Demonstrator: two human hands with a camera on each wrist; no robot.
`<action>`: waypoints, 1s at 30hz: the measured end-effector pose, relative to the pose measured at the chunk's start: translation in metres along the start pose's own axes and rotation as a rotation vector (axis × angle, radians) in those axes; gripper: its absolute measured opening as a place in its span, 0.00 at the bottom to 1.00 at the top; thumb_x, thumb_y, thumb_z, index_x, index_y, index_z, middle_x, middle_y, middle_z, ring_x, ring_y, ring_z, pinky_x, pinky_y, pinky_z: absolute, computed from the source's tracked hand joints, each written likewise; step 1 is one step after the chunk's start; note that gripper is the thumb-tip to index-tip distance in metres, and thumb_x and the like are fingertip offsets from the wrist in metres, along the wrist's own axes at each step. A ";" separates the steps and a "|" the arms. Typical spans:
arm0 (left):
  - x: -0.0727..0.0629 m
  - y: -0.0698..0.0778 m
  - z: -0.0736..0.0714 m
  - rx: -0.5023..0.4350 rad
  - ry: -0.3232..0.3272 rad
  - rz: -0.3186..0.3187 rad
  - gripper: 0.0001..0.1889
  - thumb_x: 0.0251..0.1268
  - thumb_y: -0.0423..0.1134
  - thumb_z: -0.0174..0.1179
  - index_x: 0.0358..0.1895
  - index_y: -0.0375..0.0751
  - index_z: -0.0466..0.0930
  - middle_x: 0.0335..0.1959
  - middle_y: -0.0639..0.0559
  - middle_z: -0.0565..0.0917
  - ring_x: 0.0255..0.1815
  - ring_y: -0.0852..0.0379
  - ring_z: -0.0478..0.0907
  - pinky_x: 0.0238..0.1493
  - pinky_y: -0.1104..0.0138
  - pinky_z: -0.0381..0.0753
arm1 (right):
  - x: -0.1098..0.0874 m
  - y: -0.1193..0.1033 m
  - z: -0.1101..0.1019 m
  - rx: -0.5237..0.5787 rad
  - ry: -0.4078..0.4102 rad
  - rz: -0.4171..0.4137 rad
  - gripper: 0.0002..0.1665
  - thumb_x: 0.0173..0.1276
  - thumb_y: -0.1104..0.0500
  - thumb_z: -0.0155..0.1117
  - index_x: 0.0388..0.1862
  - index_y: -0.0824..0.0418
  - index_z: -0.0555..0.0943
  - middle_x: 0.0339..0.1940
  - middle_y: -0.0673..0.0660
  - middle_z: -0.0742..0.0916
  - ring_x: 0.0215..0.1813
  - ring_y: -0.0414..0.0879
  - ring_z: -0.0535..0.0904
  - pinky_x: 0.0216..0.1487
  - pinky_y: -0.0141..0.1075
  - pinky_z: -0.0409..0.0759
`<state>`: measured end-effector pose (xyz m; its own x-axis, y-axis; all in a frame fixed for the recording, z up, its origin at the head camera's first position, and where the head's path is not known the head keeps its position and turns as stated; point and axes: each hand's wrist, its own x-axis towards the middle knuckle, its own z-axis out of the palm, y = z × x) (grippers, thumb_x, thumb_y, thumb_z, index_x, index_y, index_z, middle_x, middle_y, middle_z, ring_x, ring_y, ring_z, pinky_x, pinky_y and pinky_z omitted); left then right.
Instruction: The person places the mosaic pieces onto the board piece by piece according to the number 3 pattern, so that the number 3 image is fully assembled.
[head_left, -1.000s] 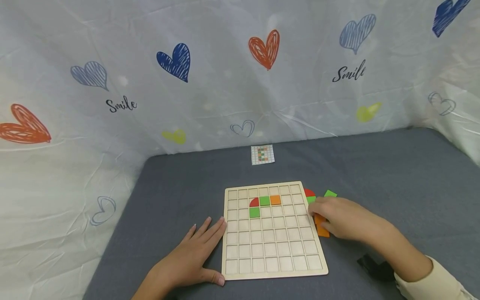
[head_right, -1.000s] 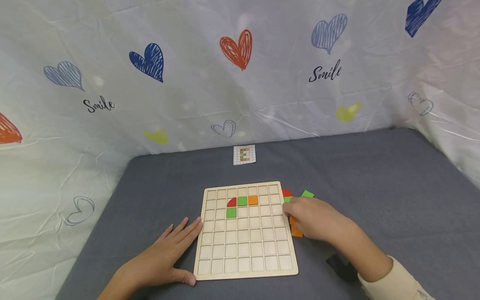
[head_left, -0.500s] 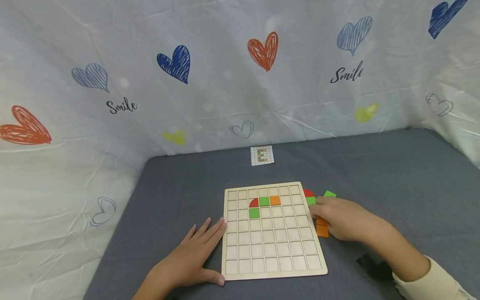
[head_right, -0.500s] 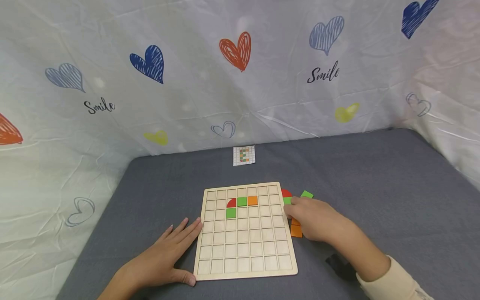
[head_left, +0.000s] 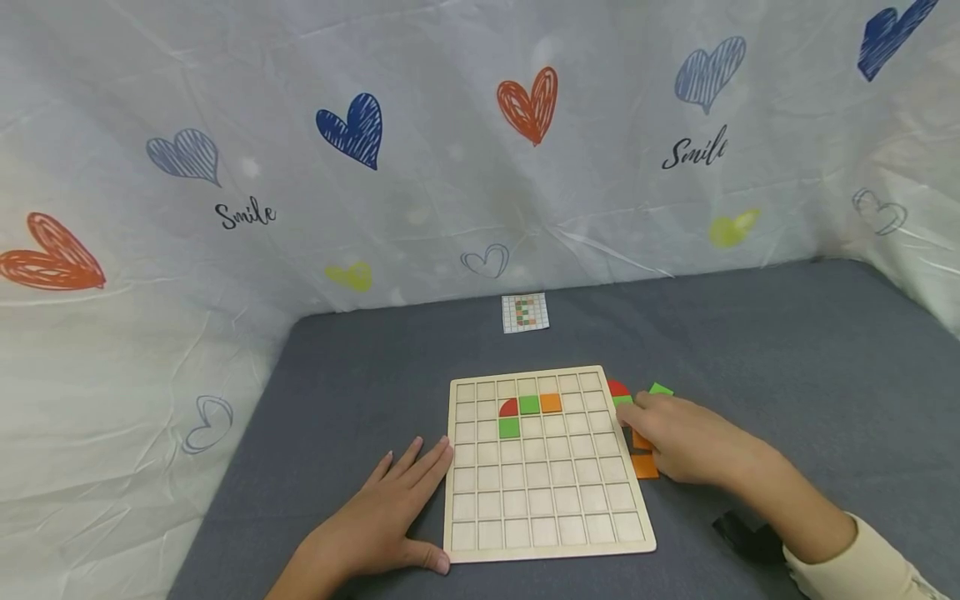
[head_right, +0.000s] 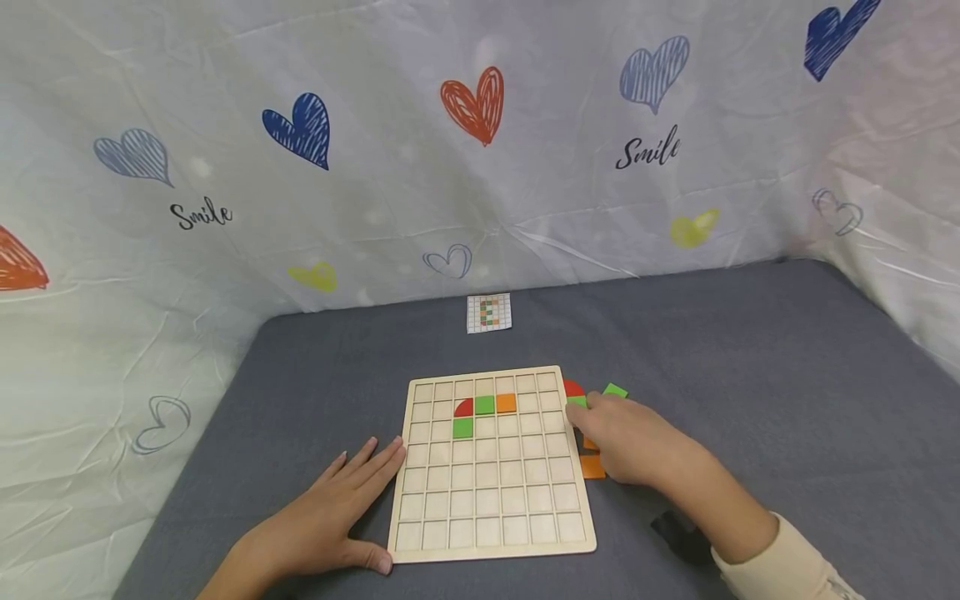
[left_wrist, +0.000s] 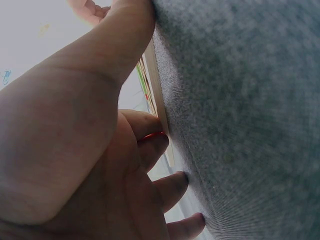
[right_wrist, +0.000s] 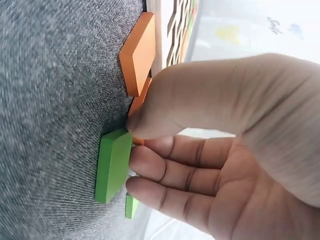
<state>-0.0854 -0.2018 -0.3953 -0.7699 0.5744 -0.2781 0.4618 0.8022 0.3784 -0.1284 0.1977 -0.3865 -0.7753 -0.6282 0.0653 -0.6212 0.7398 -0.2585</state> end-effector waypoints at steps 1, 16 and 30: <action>0.000 0.000 0.000 0.002 0.002 0.001 0.65 0.43 0.80 0.58 0.83 0.50 0.44 0.83 0.55 0.45 0.81 0.42 0.39 0.71 0.34 0.45 | 0.000 0.000 0.000 0.004 0.006 0.004 0.26 0.51 0.81 0.64 0.43 0.56 0.75 0.26 0.45 0.69 0.29 0.41 0.63 0.29 0.33 0.65; 0.000 0.000 0.000 0.009 0.012 0.008 0.65 0.44 0.80 0.58 0.83 0.49 0.44 0.83 0.55 0.45 0.81 0.42 0.39 0.71 0.34 0.45 | 0.003 0.005 0.001 0.066 0.055 -0.113 0.25 0.50 0.82 0.60 0.24 0.50 0.72 0.29 0.44 0.67 0.28 0.37 0.60 0.28 0.29 0.63; -0.001 0.000 0.000 0.009 0.013 0.009 0.65 0.45 0.80 0.57 0.83 0.47 0.44 0.83 0.55 0.45 0.81 0.42 0.39 0.71 0.35 0.45 | 0.006 0.008 -0.001 0.058 0.054 -0.145 0.25 0.51 0.79 0.68 0.22 0.48 0.74 0.24 0.40 0.69 0.29 0.35 0.63 0.31 0.32 0.65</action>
<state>-0.0842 -0.2024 -0.3949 -0.7714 0.5793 -0.2633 0.4724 0.7986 0.3729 -0.1379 0.2003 -0.3868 -0.6841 -0.7123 0.1568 -0.7204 0.6264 -0.2977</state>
